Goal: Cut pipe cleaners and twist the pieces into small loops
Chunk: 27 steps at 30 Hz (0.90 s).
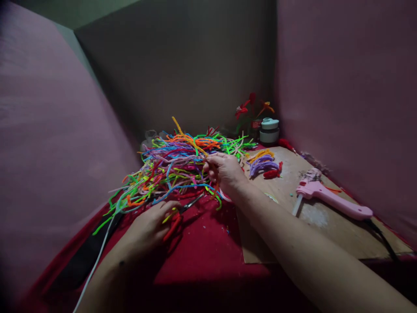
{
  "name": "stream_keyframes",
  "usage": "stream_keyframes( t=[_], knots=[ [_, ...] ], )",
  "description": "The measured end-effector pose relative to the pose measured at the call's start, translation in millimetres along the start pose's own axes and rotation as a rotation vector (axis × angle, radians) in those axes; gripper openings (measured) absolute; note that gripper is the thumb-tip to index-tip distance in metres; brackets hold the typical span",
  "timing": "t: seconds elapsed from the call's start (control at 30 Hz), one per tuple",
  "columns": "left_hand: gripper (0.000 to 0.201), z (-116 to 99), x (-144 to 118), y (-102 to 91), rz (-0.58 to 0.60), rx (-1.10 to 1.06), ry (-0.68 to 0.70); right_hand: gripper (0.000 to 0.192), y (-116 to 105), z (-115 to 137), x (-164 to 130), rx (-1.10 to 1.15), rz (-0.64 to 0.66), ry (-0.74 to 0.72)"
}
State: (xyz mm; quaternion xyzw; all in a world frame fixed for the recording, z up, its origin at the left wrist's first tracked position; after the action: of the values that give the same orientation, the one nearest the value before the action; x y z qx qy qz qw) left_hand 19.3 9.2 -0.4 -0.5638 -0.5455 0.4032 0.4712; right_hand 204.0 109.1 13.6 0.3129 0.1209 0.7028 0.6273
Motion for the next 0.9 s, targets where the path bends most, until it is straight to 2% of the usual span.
stream_keyframes(
  t=[0.1,0.17,0.2,0.27,0.37,0.5,0.67,0.9],
  knots=[
    [0.025,-3,6,-13.6,-0.105,-0.096,-0.031,0.005,-2,5,0,-0.035,-0.043,-0.024],
    [0.026,-12,15,-25.1,-0.195,-0.12,-0.031,0.004,-4,13,0,-0.072,-0.086,-0.062],
    [0.029,-21,19,-30.9,-0.238,-0.11,0.012,0.005,-5,17,0,-0.088,-0.103,-0.091],
    [0.036,-39,26,-41.2,-0.326,-0.032,0.084,0.006,-5,24,0,-0.115,-0.131,-0.136],
    [0.04,-58,33,-47.9,-0.399,0.133,0.115,0.008,-4,24,-3,-0.143,-0.152,-0.111],
    [0.041,-59,40,-40.9,-0.42,0.252,0.098,0.012,1,20,-5,-0.12,-0.112,-0.116],
    [0.04,-48,43,-26.1,-0.444,0.244,0.115,0.01,1,13,-4,-0.112,-0.092,-0.111],
    [0.04,-47,41,-27.1,-0.522,0.266,0.095,0.007,1,11,-3,-0.153,-0.058,-0.13]
  ],
)
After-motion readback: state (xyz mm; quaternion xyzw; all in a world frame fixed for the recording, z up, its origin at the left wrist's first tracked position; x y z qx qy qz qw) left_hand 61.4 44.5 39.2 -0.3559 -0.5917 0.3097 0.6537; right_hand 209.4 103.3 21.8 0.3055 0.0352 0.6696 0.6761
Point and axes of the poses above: each hand's wrist, its own x-axis towards the middle knuckle, its own y-axis out of the palm, z = x × y, the point moved 6 cm from there along x, towards the middle knuckle, and after that the axes turned 12 degrees about -y, right-handed, at the moved point
